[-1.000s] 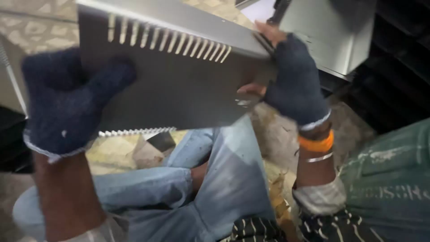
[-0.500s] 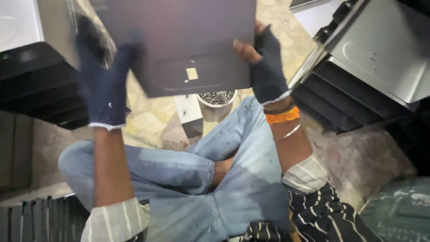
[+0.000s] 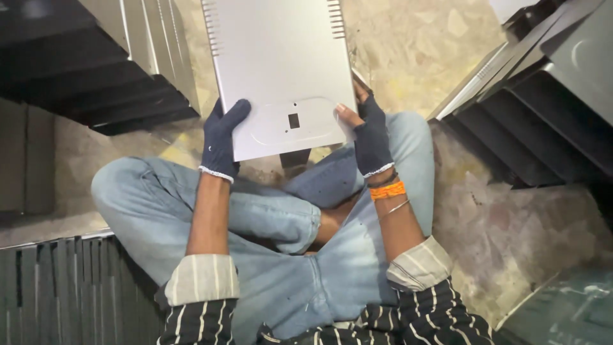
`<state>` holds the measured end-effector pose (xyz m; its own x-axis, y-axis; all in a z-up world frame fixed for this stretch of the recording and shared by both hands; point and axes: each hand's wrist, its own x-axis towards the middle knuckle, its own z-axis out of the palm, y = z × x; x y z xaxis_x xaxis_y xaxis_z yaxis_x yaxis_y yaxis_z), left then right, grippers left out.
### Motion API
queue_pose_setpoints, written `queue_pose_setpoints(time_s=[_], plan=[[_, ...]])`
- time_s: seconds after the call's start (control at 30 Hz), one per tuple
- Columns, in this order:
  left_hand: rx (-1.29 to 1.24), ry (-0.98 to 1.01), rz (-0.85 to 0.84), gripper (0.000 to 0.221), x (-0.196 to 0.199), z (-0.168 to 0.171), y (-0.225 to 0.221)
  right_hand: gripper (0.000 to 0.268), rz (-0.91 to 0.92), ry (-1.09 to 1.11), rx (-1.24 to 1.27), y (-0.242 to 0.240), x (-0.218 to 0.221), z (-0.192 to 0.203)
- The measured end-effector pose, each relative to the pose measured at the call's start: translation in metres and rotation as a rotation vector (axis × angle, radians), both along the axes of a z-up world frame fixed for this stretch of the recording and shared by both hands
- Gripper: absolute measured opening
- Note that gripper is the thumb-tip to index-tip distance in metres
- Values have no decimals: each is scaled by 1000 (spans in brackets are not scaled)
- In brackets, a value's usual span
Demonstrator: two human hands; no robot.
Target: The person hammers small metal components into larger metal covers and stacks them on the production floor.
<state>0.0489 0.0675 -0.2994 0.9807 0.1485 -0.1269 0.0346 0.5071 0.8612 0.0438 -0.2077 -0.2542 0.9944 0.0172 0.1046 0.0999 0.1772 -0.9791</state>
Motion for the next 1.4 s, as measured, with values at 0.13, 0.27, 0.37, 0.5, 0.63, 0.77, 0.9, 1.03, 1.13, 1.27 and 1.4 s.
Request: queue_pose_setpoints(time_s=[0.13, 0.27, 0.37, 0.5, 0.63, 0.77, 0.9, 1.03, 1.13, 1.27, 1.4], plan=[[27, 45, 5, 57, 6, -6, -1, 61, 4, -8, -24, -3, 7, -9], [-18, 64, 8, 56, 7, -14, -1, 60, 20, -9, -3, -1, 6, -6], [-57, 70, 7, 55, 6, -9, -1, 61, 30, 14, 29, 0, 7, -6], [-55, 53, 12, 53, 6, -10, 0, 61, 23, 30, 0, -3, 11, -16], [-32, 79, 22, 50, 12, -28, 5, 61, 24, 31, -25, -6, 16, -28], [-66, 72, 31, 50, 10, -23, 4, 61, 24, 18, -56, -6, 16, -27], [-45, 75, 31, 51, 10, -19, 2, 60, 20, -1, -78, -6, 15, -22], [-56, 91, 23, 51, 10, -18, 0, 59, 25, 0, -101, -5, 12, -14], [-74, 71, 24, 51, 12, -22, 1, 60, 42, -7, -96, -3, 12, -10], [-76, 99, 26, 51, 15, -22, 2, 60, 30, 10, -72, -1, 17, -10], [-34, 127, 33, 47, 28, -62, 15, 57, 38, 8, -45, -5, 21, -25]])
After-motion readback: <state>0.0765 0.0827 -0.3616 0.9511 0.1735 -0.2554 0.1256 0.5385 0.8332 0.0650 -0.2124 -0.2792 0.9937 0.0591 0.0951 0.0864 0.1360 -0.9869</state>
